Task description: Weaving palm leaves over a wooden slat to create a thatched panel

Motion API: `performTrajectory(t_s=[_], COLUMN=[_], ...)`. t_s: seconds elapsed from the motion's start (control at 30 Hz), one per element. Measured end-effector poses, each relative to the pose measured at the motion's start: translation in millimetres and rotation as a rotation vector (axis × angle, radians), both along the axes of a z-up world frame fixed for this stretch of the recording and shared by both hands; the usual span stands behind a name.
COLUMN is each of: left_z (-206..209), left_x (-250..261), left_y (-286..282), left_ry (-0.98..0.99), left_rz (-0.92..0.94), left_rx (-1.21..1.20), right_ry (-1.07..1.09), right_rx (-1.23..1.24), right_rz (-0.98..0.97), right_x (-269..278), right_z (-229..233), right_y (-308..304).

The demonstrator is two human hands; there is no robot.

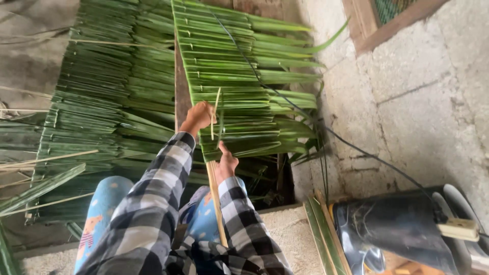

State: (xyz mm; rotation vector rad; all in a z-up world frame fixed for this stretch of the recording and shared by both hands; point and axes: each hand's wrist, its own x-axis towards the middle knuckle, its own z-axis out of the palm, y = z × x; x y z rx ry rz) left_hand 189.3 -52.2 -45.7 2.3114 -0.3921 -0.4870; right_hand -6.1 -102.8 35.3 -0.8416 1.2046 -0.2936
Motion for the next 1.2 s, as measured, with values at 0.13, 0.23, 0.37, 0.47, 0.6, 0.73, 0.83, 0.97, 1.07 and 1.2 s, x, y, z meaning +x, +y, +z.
performTrajectory(t_s=[0.13, 0.23, 0.37, 0.47, 0.6, 0.73, 0.83, 0.97, 1.07, 1.2], left_z=[57.9, 92.3, 81.9, 75.3, 99.4, 117.9, 171.8, 244.9, 243.7, 208.2], left_x=[-31.8, -84.4, -169.9, -190.1, -195.2, -218.2, -250.0, -332.3, -338.9, -269.4], left_y=[31.8, 59.4, 66.8, 53.1, 25.2, -3.9, 1.4, 28.0, 38.9, 43.4], left_ry=[0.005, -0.265, -0.627, -0.631, -0.397, -0.212, 0.006, 0.131, 0.125, -0.490], left_rz=[0.018, 0.099, -0.043, -0.040, 0.171, 0.332, 0.481, 0.252, 0.159, -0.044], left_rx=[-0.210, -0.355, -0.341, -0.445, -0.661, -0.812, -0.962, -0.933, -0.766, -0.957], right_ry=[-0.033, -0.050, -0.072, -0.065, 0.004, 0.479, 0.443, 0.436, 0.425, 0.351], right_rx=[-0.026, -0.027, -0.696, -0.761, -0.151, -1.316, -1.178, -0.984, -0.852, -0.693], right_rz=[0.036, 0.002, 0.457, 0.514, 0.265, 1.402, 1.299, 1.128, 0.991, 0.814], right_x=[3.1, -1.2, -22.6, -14.1, -13.7, 10.5, 9.0, -34.0, -55.2, -45.0], right_z=[8.8, 6.2, -39.9, -25.6, -32.8, -270.2, -179.2, -140.0, -117.5, -82.7], right_y=[-0.2, -2.1, -26.0, -16.9, -16.7, -92.6, -45.3, -50.8, -55.1, -42.5])
